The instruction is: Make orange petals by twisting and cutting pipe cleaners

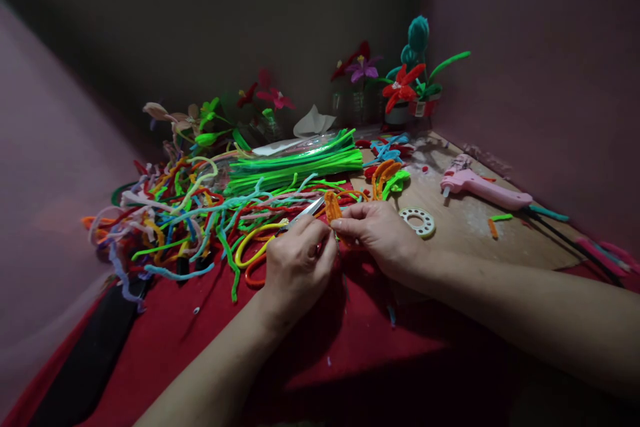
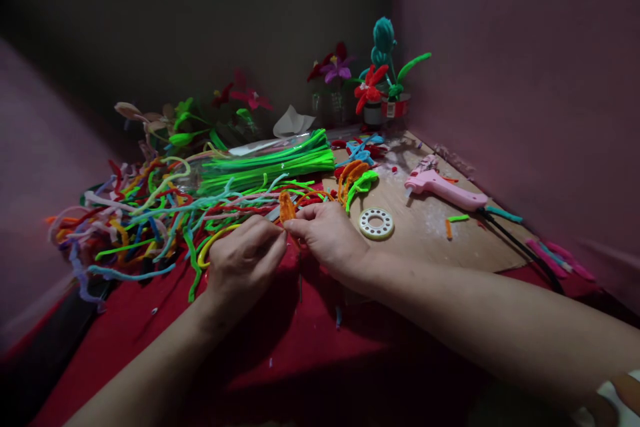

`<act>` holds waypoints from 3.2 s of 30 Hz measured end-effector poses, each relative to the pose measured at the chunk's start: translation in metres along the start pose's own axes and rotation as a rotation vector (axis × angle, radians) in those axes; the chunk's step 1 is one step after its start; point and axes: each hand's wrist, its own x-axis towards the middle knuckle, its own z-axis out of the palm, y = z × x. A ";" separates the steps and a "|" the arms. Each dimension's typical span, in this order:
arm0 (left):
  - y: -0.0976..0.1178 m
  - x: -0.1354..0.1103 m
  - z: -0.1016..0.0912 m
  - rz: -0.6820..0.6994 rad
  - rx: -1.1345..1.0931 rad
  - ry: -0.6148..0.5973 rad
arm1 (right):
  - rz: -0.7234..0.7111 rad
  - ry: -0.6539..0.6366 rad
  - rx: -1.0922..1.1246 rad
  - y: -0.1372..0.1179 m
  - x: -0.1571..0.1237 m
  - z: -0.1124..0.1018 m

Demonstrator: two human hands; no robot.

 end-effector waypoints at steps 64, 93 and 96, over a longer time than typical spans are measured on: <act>-0.005 0.019 -0.013 -0.461 -0.801 0.096 | 0.105 -0.188 -0.056 -0.008 -0.004 -0.001; -0.001 0.010 -0.008 -0.343 -0.422 -0.019 | 0.011 -0.091 0.243 -0.001 0.002 -0.004; -0.001 0.008 -0.007 -0.251 -0.346 0.028 | 0.012 -0.088 0.182 0.001 0.002 -0.005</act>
